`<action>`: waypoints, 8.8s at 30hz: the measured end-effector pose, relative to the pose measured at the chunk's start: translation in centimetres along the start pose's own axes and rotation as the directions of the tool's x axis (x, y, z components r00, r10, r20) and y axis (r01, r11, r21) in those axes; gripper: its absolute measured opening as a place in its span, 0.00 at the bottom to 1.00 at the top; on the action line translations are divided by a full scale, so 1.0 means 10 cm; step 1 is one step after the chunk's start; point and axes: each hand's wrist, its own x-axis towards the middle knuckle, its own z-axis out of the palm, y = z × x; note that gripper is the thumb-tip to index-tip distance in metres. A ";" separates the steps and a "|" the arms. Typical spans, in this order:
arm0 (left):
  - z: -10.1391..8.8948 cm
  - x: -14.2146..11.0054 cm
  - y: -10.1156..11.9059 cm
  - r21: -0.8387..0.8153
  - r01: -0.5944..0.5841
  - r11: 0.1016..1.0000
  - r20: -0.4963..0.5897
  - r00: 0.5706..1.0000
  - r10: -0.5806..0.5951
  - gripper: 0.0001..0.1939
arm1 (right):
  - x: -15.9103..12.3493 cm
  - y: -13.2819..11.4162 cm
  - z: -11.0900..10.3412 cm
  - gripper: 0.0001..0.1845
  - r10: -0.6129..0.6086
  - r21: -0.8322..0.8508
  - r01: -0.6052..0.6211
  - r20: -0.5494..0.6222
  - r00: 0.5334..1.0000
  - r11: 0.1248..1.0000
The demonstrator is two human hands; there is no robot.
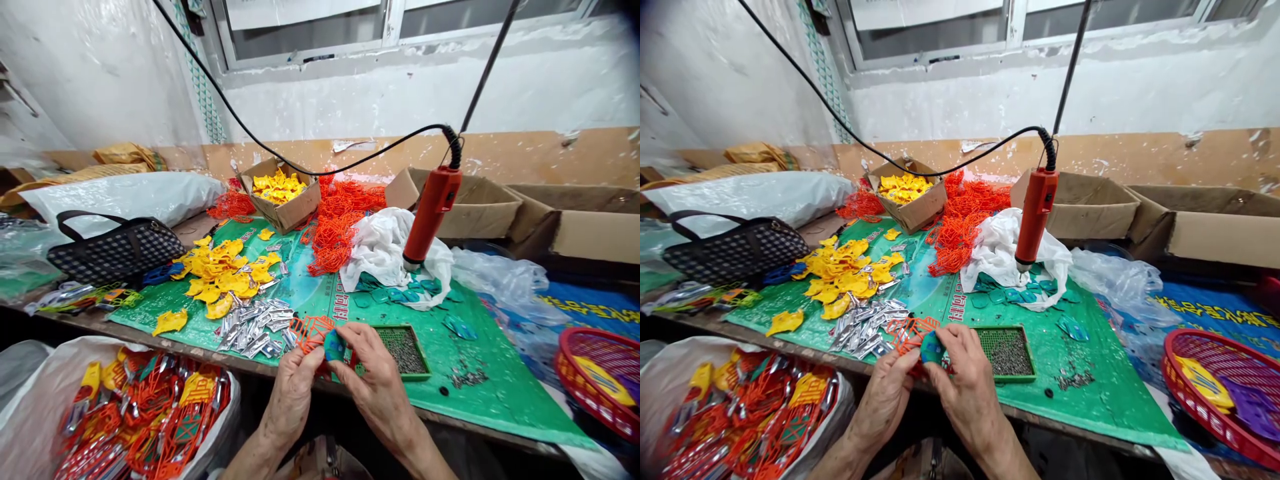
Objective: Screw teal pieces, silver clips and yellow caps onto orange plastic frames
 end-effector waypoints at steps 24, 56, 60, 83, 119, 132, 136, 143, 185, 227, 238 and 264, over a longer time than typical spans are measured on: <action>0.09 -0.12 0.05 0.103 -0.077 0.992 -0.167 0.982 0.093 0.11 | -0.22 0.17 0.23 0.19 -0.164 -0.221 0.169 0.040 0.986 0.960; -0.11 -0.13 -0.17 -0.098 0.072 0.993 -0.053 0.996 -0.077 0.15 | -0.31 -0.05 0.24 0.18 -0.125 -0.231 0.090 -0.140 0.982 0.969; -0.08 -0.13 -0.14 -0.228 0.106 0.968 -0.028 0.993 -0.115 0.16 | -0.30 -0.07 0.26 0.16 -0.091 -0.204 0.059 -0.150 0.985 0.977; -0.09 -0.14 -0.13 -0.342 0.120 0.932 -0.135 0.975 -0.175 0.17 | -0.38 -0.09 0.35 0.21 0.059 -0.122 -0.075 -0.125 0.990 0.990; -0.13 -0.20 -0.19 -0.084 0.314 0.946 -0.041 0.947 -0.319 0.15 | 0.46 0.38 -1.27 0.22 0.047 -0.143 -0.164 -0.601 0.798 0.976; -0.09 -0.24 -0.28 -0.030 0.338 0.941 0.036 0.941 -0.336 0.15 | 1.91 0.69 -0.96 0.25 0.135 0.400 -0.016 -0.272 0.953 0.916; -0.08 -0.23 -0.26 -0.039 0.352 0.935 0.033 0.936 -0.351 0.14 | 1.69 0.41 -0.81 0.24 0.264 0.506 -0.176 -0.107 0.958 0.844; -0.07 -0.22 -0.33 -0.075 0.388 0.918 0.066 0.921 -0.384 0.13 | 1.02 0.27 -0.58 0.25 0.362 0.428 -0.272 -0.145 0.921 0.862; -0.04 -0.16 -0.48 -0.090 0.418 0.904 0.070 0.908 -0.413 0.13 | 0.64 0.35 -0.29 0.16 0.378 0.387 -0.222 -0.393 0.838 0.895; 0.04 -0.21 -0.44 -0.128 0.363 0.923 0.084 0.931 -0.355 0.10 | 0.17 -0.40 -0.38 0.29 0.321 0.654 -0.225 -0.029 0.946 0.722; 0.05 -0.22 -0.47 -0.134 0.350 0.927 0.081 0.936 -0.342 0.07 | 0.06 -0.44 -0.29 0.27 0.300 0.543 -0.219 -0.065 0.952 0.811; -0.05 -0.18 -0.39 -0.153 0.462 0.873 0.100 0.887 -0.452 0.15 | 0.62 0.40 -0.36 0.28 0.315 0.465 -0.068 -0.476 0.821 0.882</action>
